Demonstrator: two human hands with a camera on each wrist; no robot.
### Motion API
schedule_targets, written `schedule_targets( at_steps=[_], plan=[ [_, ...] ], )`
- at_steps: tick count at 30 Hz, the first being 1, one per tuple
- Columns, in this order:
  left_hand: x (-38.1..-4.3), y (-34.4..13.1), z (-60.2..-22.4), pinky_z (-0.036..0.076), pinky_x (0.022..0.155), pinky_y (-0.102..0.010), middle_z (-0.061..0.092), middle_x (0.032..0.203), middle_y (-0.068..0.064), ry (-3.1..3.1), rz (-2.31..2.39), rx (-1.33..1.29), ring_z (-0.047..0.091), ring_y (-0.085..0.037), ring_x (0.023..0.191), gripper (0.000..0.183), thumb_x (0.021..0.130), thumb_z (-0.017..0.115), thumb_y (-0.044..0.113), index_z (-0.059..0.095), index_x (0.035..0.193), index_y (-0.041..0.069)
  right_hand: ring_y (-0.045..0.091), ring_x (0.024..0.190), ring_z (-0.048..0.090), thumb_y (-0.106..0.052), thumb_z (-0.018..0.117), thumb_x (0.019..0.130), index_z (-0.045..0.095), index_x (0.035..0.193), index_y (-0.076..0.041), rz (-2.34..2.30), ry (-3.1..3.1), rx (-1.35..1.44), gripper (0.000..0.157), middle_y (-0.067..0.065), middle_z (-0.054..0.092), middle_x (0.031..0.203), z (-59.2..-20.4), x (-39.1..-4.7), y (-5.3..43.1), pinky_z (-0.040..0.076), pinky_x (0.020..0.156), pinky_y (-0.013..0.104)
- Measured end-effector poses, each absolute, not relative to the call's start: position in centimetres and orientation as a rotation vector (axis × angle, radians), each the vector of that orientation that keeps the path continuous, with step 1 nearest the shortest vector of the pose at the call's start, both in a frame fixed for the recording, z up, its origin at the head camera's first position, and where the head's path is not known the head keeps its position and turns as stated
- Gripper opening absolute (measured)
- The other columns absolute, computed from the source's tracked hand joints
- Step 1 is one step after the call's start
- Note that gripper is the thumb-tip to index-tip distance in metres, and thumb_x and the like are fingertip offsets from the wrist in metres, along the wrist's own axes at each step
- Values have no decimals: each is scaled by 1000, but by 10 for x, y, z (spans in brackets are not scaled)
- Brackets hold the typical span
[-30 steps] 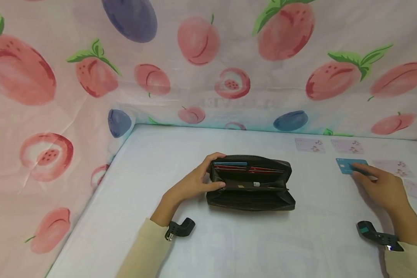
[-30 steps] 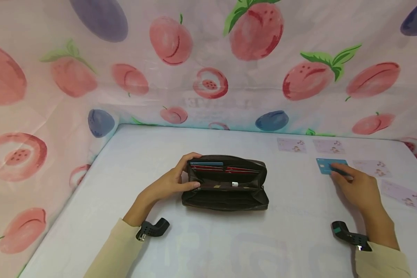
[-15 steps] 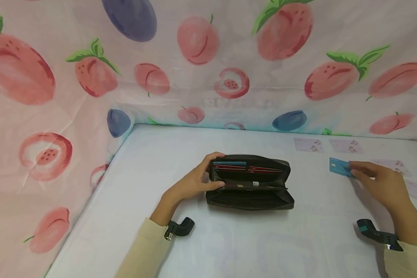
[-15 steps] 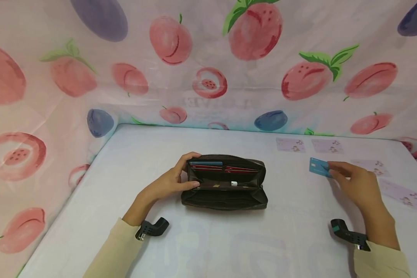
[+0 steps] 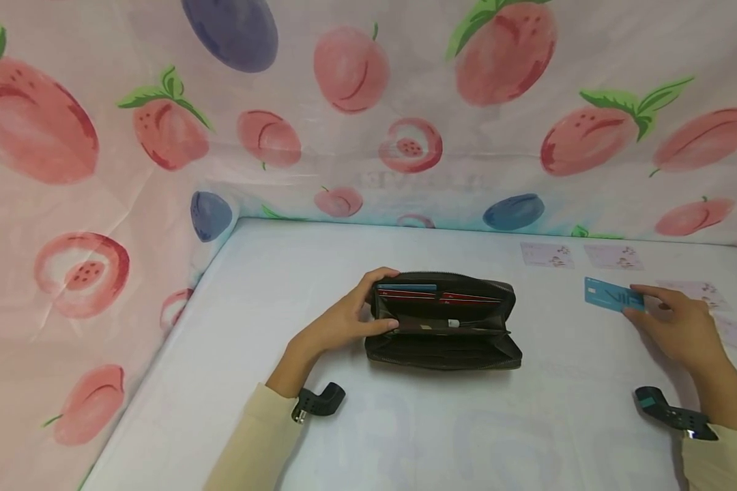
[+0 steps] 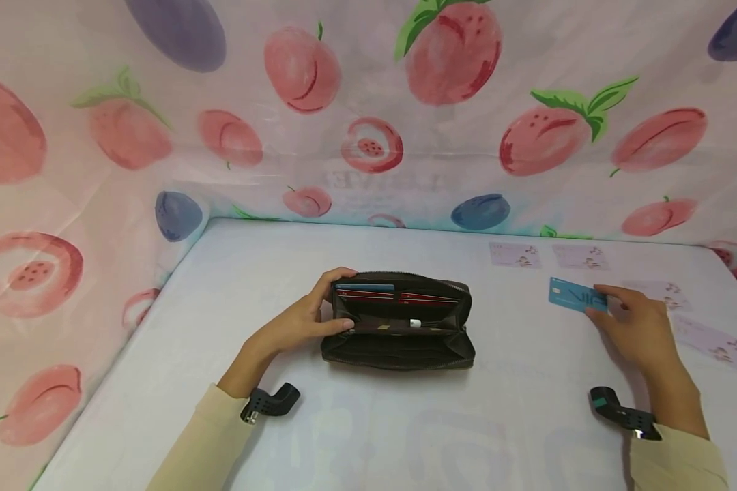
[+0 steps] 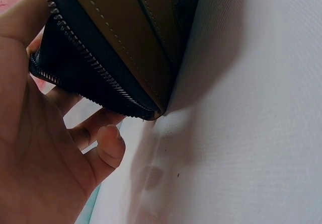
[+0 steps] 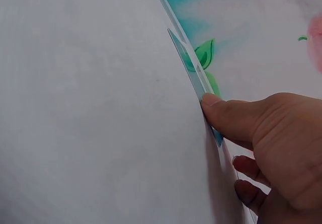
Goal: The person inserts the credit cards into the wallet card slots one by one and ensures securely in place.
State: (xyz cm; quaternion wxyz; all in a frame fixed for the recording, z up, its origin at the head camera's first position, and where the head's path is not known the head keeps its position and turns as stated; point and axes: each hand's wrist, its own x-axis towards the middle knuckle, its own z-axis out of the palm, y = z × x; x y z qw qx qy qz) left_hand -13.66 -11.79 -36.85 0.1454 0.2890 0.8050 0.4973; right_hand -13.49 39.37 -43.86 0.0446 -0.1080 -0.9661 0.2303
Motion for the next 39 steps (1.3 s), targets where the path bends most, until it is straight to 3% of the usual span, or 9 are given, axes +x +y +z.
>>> schedule_targets(
  at_steps=[5,12,19,28,32,35,39],
  plan=[
    [-137,-118,-369,27,103,-56,22,154,-5,2315,1431,833,28,-25,135,71,91,67,16,24,148,19,59,123,28,-27,62,94,39,142,1,712,-2957,-281,61,37,30,139,-441,-136,396,19,94,73],
    [-136,-118,-368,29,102,-56,23,153,-7,2317,1430,815,34,-26,128,71,91,67,17,25,148,20,58,114,33,-31,64,93,37,143,3,711,-2966,-299,66,39,33,132,-439,-135,395,29,87,71],
    [-136,-117,-367,30,100,-56,23,153,-7,2314,1438,824,36,-27,122,70,91,67,14,25,147,18,48,96,35,-29,70,88,41,140,4,690,-2931,-346,68,37,30,119,-436,-134,393,36,66,51],
    [-141,-118,-376,26,104,-57,21,155,-4,2311,1440,823,27,-25,137,72,90,68,15,25,148,19,47,101,43,-27,62,95,46,141,-5,716,-2912,-419,54,33,45,127,-431,-133,398,36,83,63],
    [-150,-119,-395,27,104,-56,20,155,0,2329,1436,838,26,-23,137,75,90,69,18,23,148,25,39,90,51,-24,59,97,52,136,-4,732,-2900,-378,45,32,53,119,-424,-131,398,42,74,46],
    [-153,-121,-403,28,104,-55,20,154,5,2344,1429,853,26,-20,137,76,89,70,23,22,148,31,19,71,57,-20,59,97,56,133,-3,734,-2871,-305,40,29,61,105,-415,-129,396,40,59,27],
    [-154,-122,-404,30,103,-53,21,153,10,2353,1427,867,28,-17,135,75,89,70,27,23,146,37,-6,59,51,-17,59,96,57,131,-2,762,-2813,-189,38,21,67,87,-402,-126,392,39,51,17]
  ],
)
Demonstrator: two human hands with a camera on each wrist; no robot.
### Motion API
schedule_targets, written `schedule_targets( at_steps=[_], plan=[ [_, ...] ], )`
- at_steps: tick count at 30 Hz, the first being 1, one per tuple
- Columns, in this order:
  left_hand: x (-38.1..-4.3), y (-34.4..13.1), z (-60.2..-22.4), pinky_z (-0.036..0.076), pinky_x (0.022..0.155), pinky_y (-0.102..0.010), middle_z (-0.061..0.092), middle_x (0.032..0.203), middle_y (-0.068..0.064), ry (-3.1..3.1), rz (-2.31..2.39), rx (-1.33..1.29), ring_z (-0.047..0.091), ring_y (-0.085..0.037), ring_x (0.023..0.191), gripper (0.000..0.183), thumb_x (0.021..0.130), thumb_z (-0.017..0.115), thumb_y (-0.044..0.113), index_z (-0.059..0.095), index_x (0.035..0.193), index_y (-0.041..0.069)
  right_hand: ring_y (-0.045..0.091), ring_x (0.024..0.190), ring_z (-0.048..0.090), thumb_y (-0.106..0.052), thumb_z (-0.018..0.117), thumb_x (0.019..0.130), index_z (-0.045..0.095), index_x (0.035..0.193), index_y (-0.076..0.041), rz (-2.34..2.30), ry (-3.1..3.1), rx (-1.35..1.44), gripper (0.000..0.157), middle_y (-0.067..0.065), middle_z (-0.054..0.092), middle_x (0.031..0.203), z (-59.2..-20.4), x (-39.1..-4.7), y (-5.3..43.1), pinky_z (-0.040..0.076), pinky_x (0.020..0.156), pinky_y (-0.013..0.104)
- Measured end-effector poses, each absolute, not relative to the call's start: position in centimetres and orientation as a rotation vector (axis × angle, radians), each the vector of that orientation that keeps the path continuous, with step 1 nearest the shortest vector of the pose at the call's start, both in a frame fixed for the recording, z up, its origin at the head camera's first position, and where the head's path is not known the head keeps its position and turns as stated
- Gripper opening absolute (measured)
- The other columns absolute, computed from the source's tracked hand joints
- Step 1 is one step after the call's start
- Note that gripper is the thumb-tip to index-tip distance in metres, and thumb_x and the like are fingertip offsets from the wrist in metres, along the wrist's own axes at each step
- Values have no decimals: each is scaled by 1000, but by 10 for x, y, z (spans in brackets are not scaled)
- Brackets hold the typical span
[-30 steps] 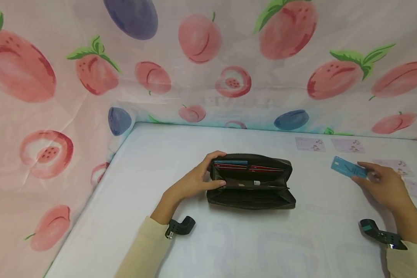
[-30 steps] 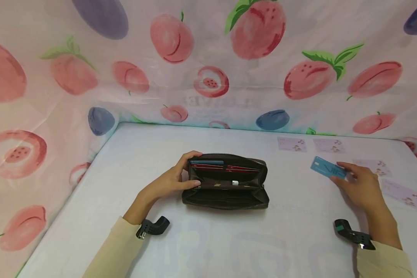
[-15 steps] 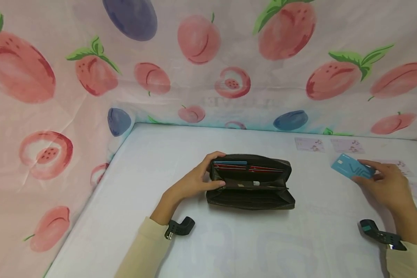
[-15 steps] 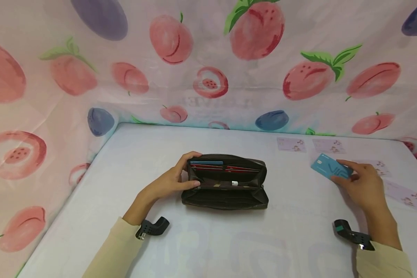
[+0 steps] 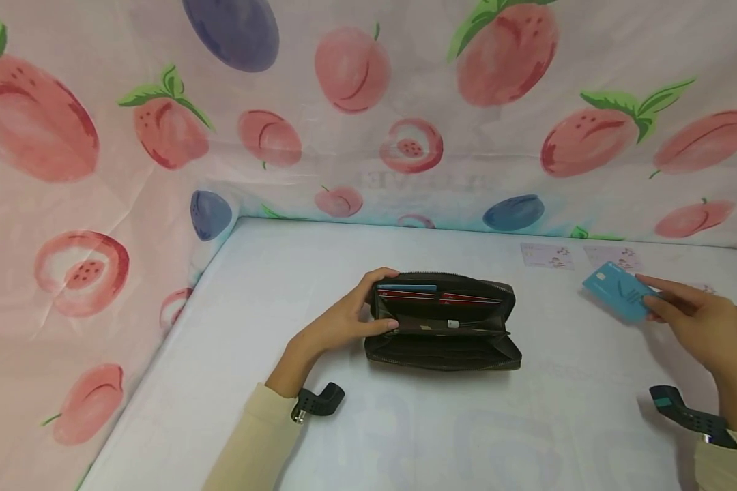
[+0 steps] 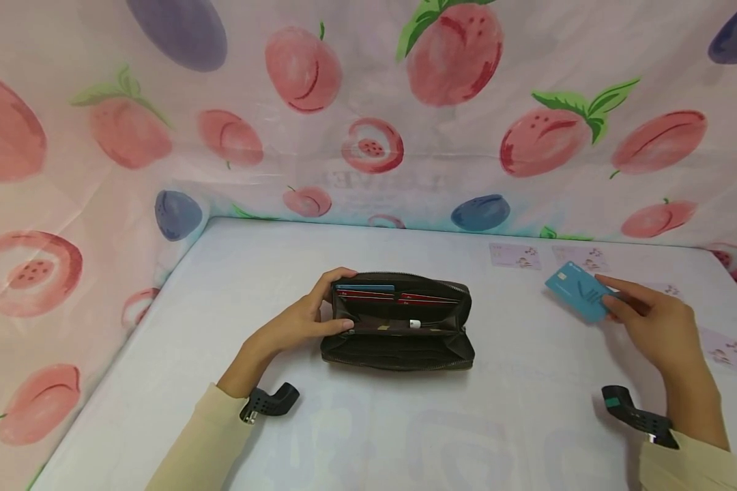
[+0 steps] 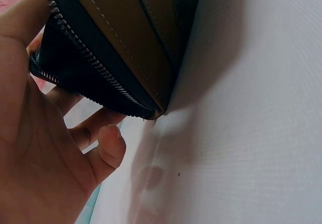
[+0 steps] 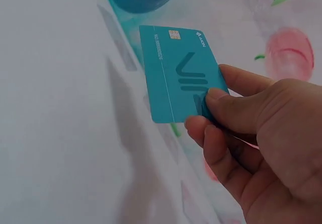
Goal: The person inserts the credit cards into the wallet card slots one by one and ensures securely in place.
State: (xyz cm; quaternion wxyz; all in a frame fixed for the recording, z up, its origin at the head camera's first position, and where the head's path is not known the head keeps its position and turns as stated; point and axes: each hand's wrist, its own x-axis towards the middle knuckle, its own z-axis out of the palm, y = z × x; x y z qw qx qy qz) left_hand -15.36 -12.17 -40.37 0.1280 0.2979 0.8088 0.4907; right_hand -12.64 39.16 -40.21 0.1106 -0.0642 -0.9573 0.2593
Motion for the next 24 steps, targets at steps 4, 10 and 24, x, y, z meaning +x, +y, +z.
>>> schedule_targets(
  at_steps=[4,10,24],
  plan=[
    [-153,-122,-403,31,102,-51,22,152,13,2362,1418,863,32,-16,131,74,89,70,30,23,144,42,-13,60,50,-18,58,97,58,130,-1,809,-2771,-96,37,3,68,74,-391,-125,385,38,54,10],
    [-154,-122,-403,31,102,-51,22,151,14,2369,1411,866,31,-16,132,74,89,70,32,22,144,44,-8,63,56,-17,58,97,57,130,1,911,-2761,-21,38,-23,60,79,-377,-124,371,39,59,5],
    [-137,-118,-369,27,103,-56,22,154,-5,2316,1431,836,28,-26,135,71,91,67,15,24,148,18,-10,67,59,-11,67,91,66,123,-8,1034,-2672,142,32,-16,69,79,-356,-119,342,41,65,4]
  ],
)
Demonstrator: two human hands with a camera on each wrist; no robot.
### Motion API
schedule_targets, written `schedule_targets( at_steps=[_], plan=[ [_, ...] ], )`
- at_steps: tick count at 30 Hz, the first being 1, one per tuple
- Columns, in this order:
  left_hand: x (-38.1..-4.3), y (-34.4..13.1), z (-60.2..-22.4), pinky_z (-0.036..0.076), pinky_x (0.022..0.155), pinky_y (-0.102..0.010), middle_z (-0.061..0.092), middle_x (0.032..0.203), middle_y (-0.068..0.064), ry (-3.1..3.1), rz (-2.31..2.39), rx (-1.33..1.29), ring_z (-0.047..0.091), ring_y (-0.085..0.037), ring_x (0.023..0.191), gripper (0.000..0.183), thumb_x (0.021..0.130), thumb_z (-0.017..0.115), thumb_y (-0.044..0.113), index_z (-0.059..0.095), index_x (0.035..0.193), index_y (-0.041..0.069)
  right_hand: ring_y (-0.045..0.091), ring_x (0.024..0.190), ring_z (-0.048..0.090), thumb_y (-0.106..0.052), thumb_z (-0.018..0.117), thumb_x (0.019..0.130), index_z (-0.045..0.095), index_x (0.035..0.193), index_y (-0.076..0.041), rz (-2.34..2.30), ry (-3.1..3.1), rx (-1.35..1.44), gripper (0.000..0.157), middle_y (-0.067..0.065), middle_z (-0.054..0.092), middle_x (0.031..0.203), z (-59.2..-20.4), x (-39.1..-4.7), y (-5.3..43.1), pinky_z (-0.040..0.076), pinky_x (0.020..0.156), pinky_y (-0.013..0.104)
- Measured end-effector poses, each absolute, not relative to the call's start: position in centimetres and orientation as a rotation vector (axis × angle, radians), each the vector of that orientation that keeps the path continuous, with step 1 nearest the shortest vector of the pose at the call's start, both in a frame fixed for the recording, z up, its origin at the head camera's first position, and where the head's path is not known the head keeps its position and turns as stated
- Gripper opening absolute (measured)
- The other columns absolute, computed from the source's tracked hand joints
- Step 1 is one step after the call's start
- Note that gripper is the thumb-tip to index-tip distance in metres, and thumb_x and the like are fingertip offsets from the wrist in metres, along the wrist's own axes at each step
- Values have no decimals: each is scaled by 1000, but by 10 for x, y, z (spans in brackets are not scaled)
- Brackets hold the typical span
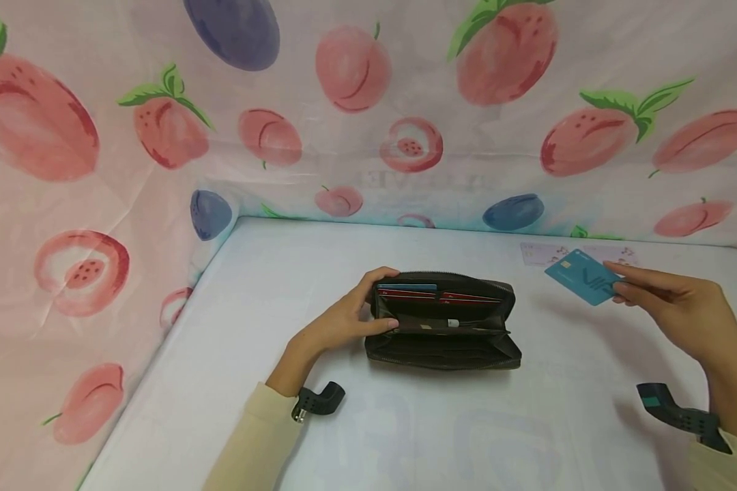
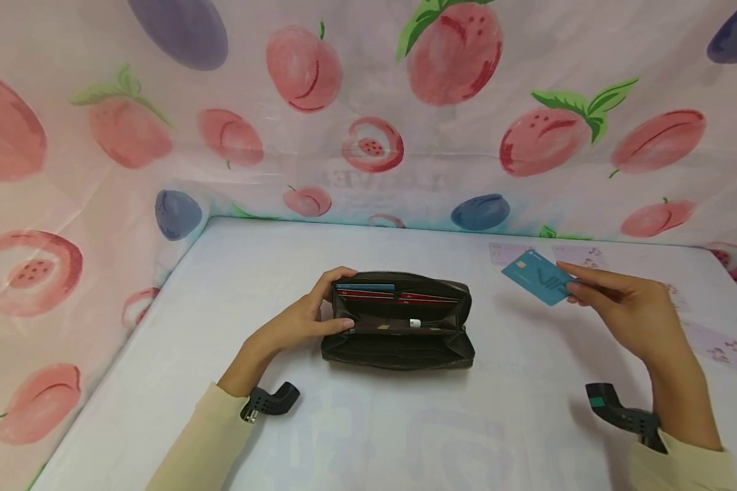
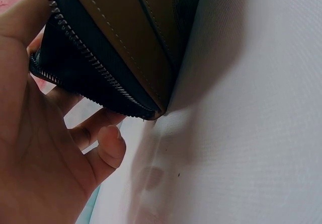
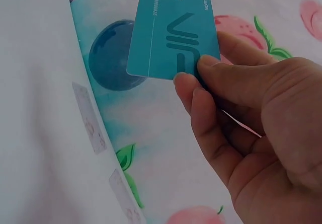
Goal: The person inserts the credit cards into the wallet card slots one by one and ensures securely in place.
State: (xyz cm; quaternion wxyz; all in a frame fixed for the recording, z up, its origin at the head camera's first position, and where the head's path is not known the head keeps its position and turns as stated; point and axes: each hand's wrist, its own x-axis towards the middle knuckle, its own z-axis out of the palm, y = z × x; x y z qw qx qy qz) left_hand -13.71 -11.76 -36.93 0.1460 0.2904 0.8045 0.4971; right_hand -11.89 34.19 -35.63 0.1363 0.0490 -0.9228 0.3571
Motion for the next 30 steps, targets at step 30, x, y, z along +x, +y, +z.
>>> schedule_targets(
  at_steps=[30],
  plan=[
    [-153,-121,-403,28,104,-56,19,155,3,2338,1438,858,25,-21,138,76,90,70,21,22,148,30,-4,77,60,16,73,73,74,110,-8,908,-2486,726,44,-11,70,93,-325,-123,277,43,74,8]
  ],
)
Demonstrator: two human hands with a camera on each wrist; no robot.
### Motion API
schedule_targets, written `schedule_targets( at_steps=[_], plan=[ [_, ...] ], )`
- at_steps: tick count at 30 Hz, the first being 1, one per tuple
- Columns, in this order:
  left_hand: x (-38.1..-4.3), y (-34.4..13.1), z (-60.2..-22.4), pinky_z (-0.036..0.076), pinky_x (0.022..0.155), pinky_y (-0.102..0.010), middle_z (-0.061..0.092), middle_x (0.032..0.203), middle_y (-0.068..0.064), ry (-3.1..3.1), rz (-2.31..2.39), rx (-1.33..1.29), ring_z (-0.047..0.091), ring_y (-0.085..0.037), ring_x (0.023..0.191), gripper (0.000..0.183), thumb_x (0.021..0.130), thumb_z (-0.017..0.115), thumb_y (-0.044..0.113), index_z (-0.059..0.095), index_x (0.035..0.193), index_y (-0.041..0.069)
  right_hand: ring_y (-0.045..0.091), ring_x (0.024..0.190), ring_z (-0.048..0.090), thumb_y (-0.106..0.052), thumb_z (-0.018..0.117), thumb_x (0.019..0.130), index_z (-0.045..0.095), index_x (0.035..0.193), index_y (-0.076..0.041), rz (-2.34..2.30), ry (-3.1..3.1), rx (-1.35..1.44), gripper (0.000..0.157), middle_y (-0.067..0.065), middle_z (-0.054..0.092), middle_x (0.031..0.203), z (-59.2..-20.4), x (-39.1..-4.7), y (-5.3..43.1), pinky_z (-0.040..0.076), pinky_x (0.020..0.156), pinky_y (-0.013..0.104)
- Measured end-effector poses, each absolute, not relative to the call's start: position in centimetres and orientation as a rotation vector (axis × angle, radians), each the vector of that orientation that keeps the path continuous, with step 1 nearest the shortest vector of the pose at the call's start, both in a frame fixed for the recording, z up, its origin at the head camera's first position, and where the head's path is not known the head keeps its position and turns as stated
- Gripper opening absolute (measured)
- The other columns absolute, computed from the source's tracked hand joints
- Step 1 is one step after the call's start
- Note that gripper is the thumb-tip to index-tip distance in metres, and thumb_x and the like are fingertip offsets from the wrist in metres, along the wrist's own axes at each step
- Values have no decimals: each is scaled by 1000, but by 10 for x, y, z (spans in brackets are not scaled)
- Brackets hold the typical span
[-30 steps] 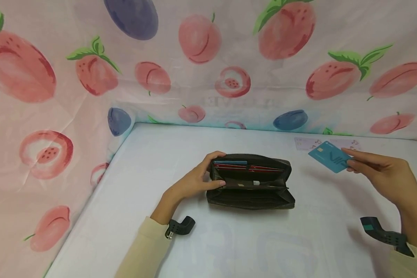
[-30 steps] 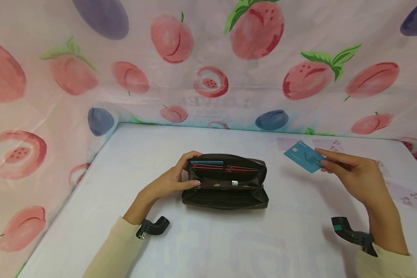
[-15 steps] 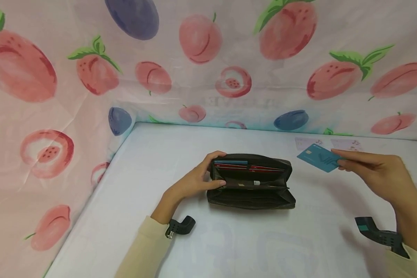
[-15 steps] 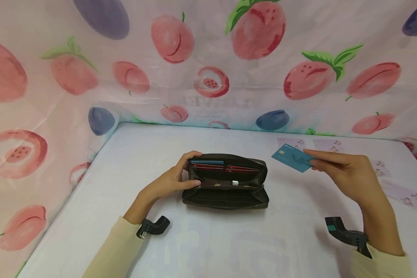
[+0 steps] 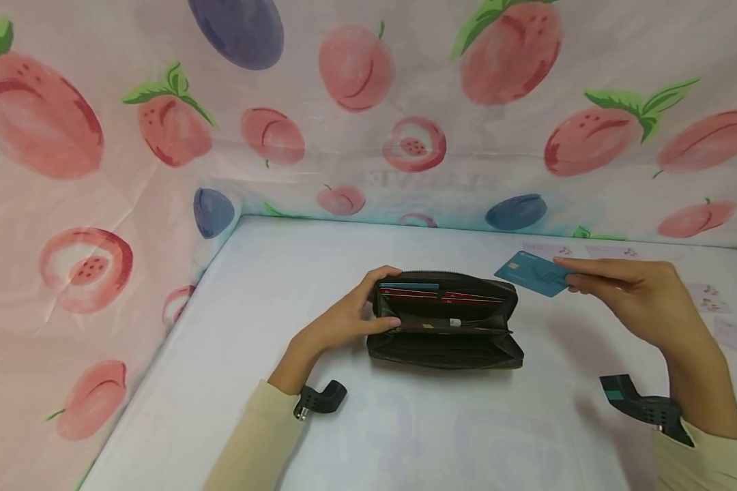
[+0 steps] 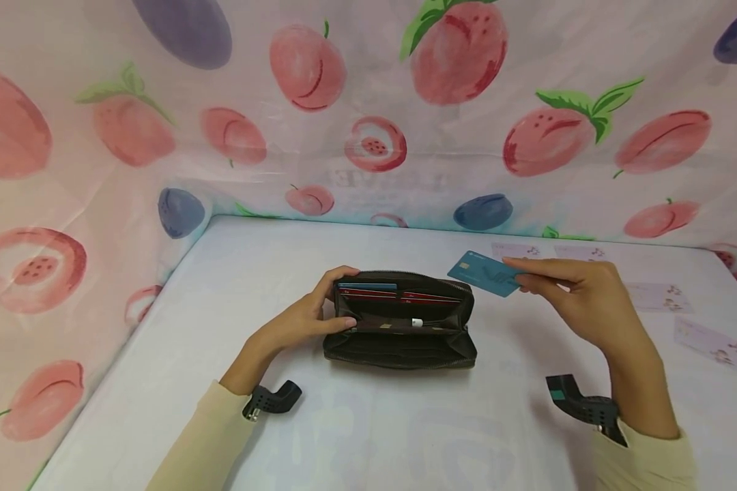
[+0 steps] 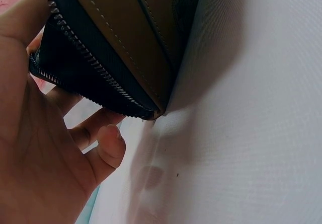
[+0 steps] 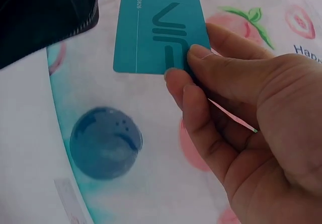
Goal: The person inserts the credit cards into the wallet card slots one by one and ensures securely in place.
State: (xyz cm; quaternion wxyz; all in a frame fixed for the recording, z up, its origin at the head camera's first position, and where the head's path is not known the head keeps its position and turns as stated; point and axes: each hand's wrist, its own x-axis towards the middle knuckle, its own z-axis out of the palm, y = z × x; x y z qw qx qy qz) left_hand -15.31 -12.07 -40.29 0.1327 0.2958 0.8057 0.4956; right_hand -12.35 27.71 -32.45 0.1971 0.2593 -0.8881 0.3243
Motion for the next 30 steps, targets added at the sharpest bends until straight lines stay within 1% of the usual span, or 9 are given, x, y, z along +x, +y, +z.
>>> schedule_targets(
  at_steps=[3,5,9,12,15,19,24,25,30],
  plan=[
    [-154,-121,-405,29,103,-55,21,154,7,2338,1443,870,25,-18,138,76,89,70,24,22,147,35,-2,78,62,18,73,71,73,110,-5,954,-2459,794,45,-4,72,93,-325,-126,271,44,75,9],
    [-154,-121,-405,29,103,-55,21,153,9,2338,1444,874,25,-16,137,75,89,70,25,23,146,37,-1,80,62,19,73,70,73,110,-5,973,-2449,830,46,-1,72,94,-324,-128,267,44,75,10],
    [-154,-121,-404,29,103,-54,22,152,11,2341,1446,868,25,-15,137,74,89,70,27,23,145,41,-1,84,63,17,75,69,74,110,-8,982,-2451,855,48,-4,71,99,-324,-132,256,44,75,10],
    [-153,-122,-404,29,103,-53,22,151,12,2339,1449,848,26,-14,136,73,89,70,29,23,144,44,-2,89,63,14,76,71,74,110,-11,1001,-2473,845,47,-7,70,103,-324,-133,247,44,75,10],
    [-153,-122,-404,30,104,-52,22,151,13,2338,1448,833,27,-13,136,73,89,70,30,24,143,44,-1,91,62,12,76,72,74,110,-12,1027,-2475,863,45,-6,70,103,-325,-135,238,44,76,11],
    [-153,-122,-404,29,104,-53,22,152,10,2332,1451,836,26,-15,136,73,89,70,27,24,145,40,1,94,62,12,74,74,74,111,-12,1052,-2447,922,45,-1,71,101,-328,-139,227,44,79,12],
    [-155,-121,-406,28,104,-54,23,153,2,2318,1452,841,28,-19,136,75,89,70,22,23,147,32,-1,90,63,10,74,76,74,112,-16,1046,-2447,916,44,-1,72,96,-334,-142,218,45,76,12],
    [-153,-121,-401,28,104,-55,23,153,0,2314,1453,841,28,-20,136,74,90,69,20,24,148,29,-1,89,63,10,74,76,74,112,-16,1041,-2442,912,44,-1,72,95,-336,-142,217,45,74,12],
    [-142,-119,-378,28,103,-57,24,152,-5,2300,1461,851,29,-24,136,70,90,67,15,26,147,19,0,90,63,14,76,71,76,107,-13,1060,-2384,918,45,1,73,92,-340,-146,213,43,81,14]
  ],
)
